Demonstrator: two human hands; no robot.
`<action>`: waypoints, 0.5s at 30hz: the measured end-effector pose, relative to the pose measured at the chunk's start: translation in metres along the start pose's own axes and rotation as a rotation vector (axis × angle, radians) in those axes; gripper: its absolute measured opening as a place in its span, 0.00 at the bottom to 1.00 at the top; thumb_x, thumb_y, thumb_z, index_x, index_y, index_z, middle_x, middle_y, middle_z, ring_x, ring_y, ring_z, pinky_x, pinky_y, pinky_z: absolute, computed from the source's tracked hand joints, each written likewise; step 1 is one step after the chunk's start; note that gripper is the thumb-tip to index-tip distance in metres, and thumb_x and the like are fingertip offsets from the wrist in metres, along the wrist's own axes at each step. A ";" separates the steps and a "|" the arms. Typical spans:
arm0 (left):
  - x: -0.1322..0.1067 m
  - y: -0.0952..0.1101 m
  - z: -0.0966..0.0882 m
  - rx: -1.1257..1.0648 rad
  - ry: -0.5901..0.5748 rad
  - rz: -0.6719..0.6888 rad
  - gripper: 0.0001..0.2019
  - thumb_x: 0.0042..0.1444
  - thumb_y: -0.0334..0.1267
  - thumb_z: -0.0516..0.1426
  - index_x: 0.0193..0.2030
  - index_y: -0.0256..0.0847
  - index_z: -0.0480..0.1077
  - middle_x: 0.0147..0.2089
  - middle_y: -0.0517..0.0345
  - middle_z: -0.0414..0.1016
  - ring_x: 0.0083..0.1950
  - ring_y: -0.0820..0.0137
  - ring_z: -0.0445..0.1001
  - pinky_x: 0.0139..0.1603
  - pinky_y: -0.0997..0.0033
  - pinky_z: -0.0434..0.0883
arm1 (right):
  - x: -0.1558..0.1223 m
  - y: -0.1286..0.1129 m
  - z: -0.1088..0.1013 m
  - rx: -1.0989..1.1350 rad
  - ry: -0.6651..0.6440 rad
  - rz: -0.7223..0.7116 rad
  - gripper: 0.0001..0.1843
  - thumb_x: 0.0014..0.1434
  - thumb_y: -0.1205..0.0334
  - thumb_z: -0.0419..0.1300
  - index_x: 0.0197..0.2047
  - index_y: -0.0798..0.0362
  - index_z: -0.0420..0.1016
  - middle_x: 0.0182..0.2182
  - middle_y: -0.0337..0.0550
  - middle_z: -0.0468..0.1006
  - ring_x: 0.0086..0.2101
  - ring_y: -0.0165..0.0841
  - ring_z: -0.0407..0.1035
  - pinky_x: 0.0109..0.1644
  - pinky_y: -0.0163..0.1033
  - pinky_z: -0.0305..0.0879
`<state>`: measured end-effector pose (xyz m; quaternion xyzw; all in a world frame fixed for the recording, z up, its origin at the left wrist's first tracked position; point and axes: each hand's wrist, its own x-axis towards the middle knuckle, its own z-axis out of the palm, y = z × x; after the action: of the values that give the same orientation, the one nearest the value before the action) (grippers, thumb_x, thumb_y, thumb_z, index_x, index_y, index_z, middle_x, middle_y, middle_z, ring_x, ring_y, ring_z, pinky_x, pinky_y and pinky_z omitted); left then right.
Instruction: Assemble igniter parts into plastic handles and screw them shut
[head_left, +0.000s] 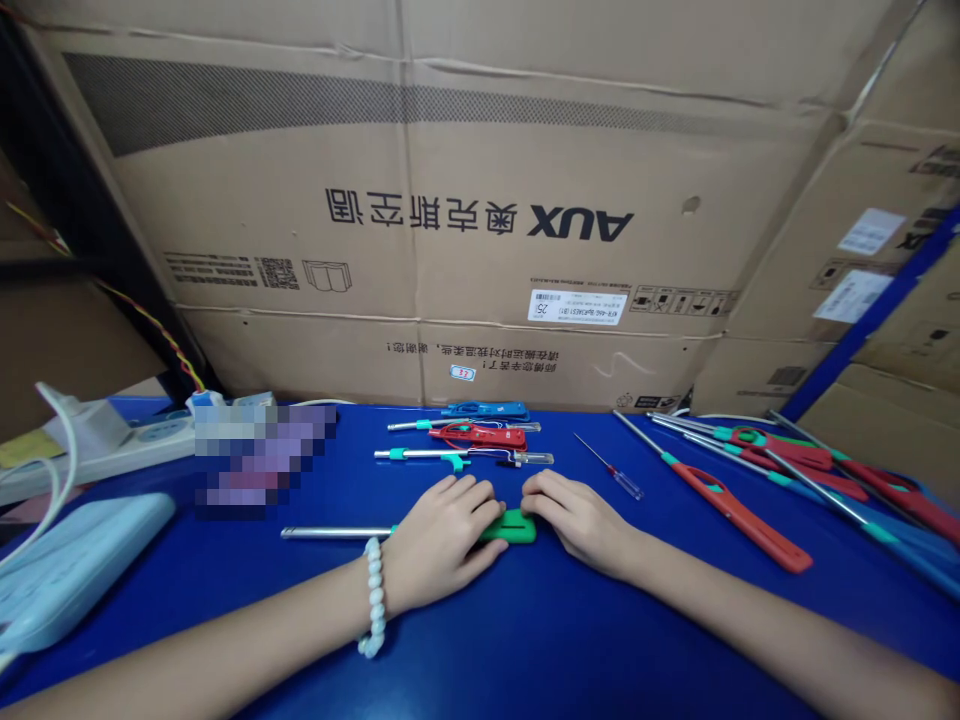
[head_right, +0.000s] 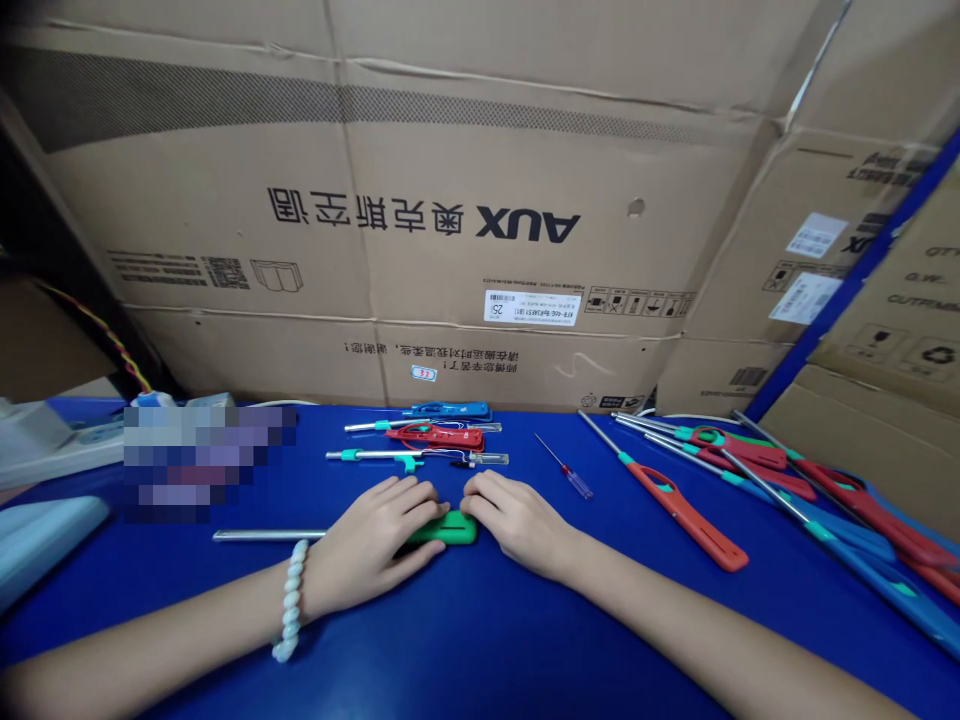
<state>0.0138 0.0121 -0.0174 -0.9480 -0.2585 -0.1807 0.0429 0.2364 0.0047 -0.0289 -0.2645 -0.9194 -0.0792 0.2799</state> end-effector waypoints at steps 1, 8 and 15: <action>0.000 0.000 0.000 0.001 0.000 -0.002 0.09 0.61 0.41 0.52 0.43 0.38 0.66 0.40 0.55 0.70 0.40 0.64 0.67 0.39 0.64 0.63 | 0.000 0.000 0.000 0.006 0.002 -0.014 0.16 0.67 0.70 0.39 0.40 0.57 0.68 0.35 0.49 0.71 0.35 0.33 0.64 0.37 0.37 0.66; 0.000 0.000 0.000 -0.007 0.030 0.000 0.09 0.61 0.41 0.52 0.42 0.39 0.67 0.39 0.55 0.70 0.39 0.65 0.68 0.38 0.65 0.64 | -0.002 0.002 0.003 -0.034 0.039 -0.097 0.14 0.68 0.69 0.39 0.40 0.55 0.65 0.34 0.48 0.74 0.34 0.32 0.67 0.38 0.38 0.66; 0.000 -0.001 0.000 -0.004 -0.002 -0.021 0.10 0.61 0.42 0.52 0.43 0.39 0.67 0.39 0.54 0.70 0.39 0.64 0.68 0.39 0.65 0.64 | -0.003 -0.002 -0.001 -0.133 0.087 -0.207 0.12 0.66 0.70 0.45 0.38 0.56 0.69 0.32 0.48 0.78 0.32 0.32 0.71 0.35 0.37 0.67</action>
<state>0.0138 0.0128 -0.0174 -0.9456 -0.2680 -0.1806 0.0387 0.2375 0.0013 -0.0297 -0.1824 -0.9215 -0.1798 0.2918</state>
